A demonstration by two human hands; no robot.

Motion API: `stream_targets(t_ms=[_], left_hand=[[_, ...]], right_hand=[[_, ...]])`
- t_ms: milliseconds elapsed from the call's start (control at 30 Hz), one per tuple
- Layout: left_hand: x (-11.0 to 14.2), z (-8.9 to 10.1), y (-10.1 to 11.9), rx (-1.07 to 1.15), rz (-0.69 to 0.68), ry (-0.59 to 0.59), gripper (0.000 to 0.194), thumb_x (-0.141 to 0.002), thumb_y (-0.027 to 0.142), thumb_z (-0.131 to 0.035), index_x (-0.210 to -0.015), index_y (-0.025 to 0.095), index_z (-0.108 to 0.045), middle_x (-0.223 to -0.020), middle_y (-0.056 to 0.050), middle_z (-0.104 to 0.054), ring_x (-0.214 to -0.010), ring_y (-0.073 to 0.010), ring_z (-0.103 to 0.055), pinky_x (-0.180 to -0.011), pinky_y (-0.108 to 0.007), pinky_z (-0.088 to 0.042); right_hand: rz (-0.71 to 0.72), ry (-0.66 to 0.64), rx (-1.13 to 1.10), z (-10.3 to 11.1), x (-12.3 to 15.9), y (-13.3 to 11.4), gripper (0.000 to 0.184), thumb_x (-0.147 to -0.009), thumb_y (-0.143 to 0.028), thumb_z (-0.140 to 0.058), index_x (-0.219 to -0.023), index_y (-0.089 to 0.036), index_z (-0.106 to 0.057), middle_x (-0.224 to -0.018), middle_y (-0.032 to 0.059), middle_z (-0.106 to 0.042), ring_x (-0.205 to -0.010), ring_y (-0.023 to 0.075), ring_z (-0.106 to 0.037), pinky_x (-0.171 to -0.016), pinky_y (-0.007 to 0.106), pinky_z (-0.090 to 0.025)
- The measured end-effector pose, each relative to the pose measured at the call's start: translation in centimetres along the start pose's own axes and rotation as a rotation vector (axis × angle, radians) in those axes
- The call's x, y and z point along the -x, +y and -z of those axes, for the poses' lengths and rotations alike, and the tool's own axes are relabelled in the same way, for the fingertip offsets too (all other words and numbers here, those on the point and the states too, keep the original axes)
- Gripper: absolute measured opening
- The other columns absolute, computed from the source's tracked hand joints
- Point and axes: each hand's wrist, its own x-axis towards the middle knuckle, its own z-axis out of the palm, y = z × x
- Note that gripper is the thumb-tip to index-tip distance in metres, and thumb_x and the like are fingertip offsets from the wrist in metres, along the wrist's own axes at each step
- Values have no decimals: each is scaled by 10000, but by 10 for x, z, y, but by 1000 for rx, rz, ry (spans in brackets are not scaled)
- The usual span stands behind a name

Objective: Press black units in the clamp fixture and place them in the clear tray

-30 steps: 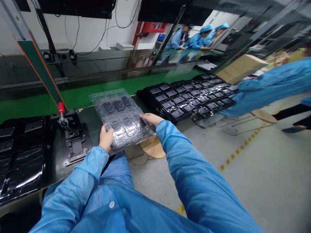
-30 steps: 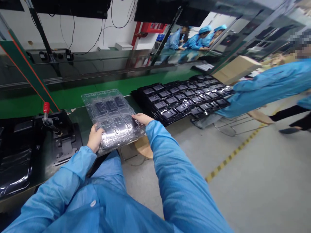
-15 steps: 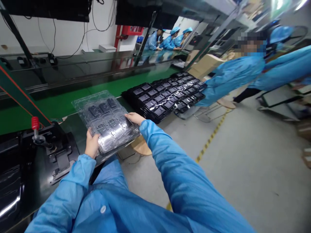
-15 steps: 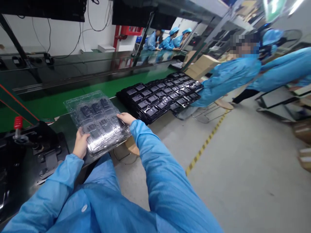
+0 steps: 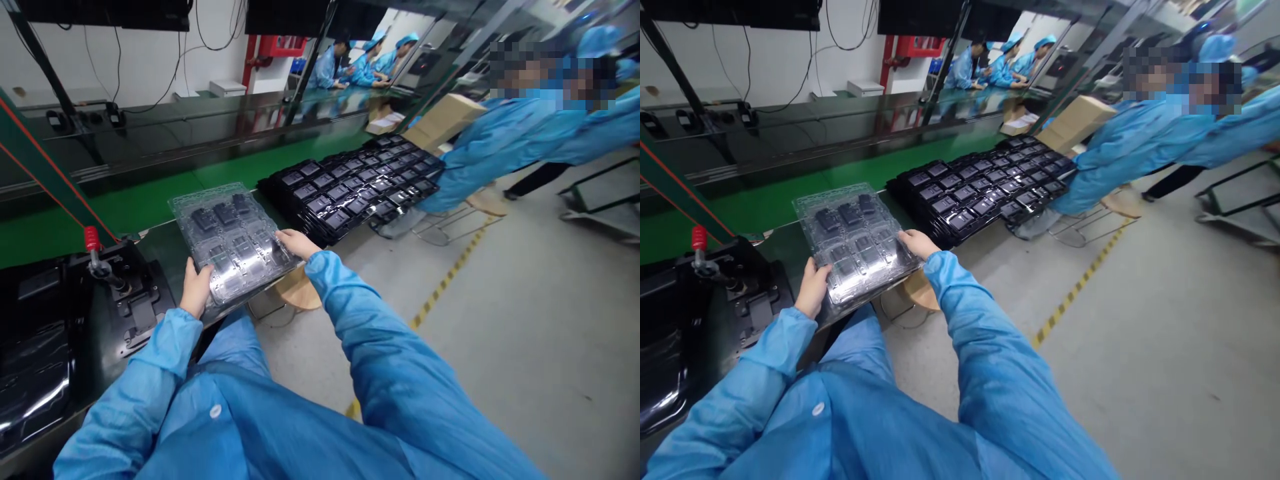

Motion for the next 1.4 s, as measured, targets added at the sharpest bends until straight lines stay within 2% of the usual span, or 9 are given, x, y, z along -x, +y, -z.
stream_targets(t_ms=[200,300,367,500,667,800,933,1200,1400], left_hand=[[49,16,-7,-7,91,136,742,-938,420,-661,-1607,229,-403,-1747,-149,-381,-1627,-315,-367,-1327,-473,-337],[96,44,-8,16,27,61,484,-939,378,-652,-1399,231,-611,-1528,-137,-627,-1432,-293,-596,-1227,-459,-470],[132,72,-4,-19,-19,-79,279,-959,359,-624,-1191,233,-712,-1240,-101,-764,-1168,-266,-725,-1070,-432,-573],[194,140,20,-200,-148,-233,170,-996,334,-623,-1025,246,-766,-964,-48,-788,-897,-206,-734,-849,-338,-591],[216,242,45,-526,-251,-44,197,-1027,324,-604,-1075,245,-778,-1011,-56,-808,-937,-201,-748,-871,-327,-576],[187,334,45,-806,-171,250,234,-990,352,-626,-1105,220,-782,-1074,-76,-809,-971,-243,-747,-934,-375,-580],[128,396,42,-1022,-10,349,292,-945,312,-631,-1154,188,-792,-1111,-96,-804,-1026,-273,-744,-994,-378,-578],[12,408,62,-1271,-111,132,480,-926,346,-652,-1387,226,-705,-1440,-101,-690,-1304,-313,-646,-1132,-404,-510],[-38,417,66,-1350,-23,-17,579,-828,306,-737,-1402,237,-713,-1407,-102,-733,-1238,-306,-693,-1078,-381,-532]], right_hand=[[91,290,13,12,39,-16,455,-1060,-436,-523,-1308,-103,-710,-1324,211,-730,-1248,309,-653,-1111,416,-480],[268,445,16,6,92,-34,361,-1038,-388,-533,-1226,-137,-713,-1301,194,-716,-1268,317,-622,-1170,465,-447],[544,542,-56,-12,137,-49,245,-1030,-353,-557,-1105,-186,-721,-1135,147,-746,-1138,304,-669,-1090,472,-508],[903,254,-204,-72,216,-78,118,-1021,-221,-616,-1088,-248,-711,-1008,73,-752,-974,251,-706,-928,414,-570],[1022,-237,-305,-151,266,-111,121,-1035,-190,-604,-1010,-240,-712,-899,35,-745,-833,195,-713,-772,327,-586],[1038,-374,-330,-187,274,-135,147,-1050,-230,-587,-1010,-235,-728,-936,53,-771,-863,203,-735,-789,330,-598],[1029,-427,-284,-199,272,-154,182,-1062,-263,-563,-981,-234,-724,-907,59,-765,-848,214,-731,-781,352,-592],[993,-527,-264,-198,292,-156,197,-1065,-273,-551,-981,-249,-728,-929,55,-762,-867,214,-726,-786,346,-586],[902,-467,-264,-189,307,-131,203,-1071,-284,-543,-952,-257,-706,-886,38,-746,-832,216,-721,-761,344,-578]])
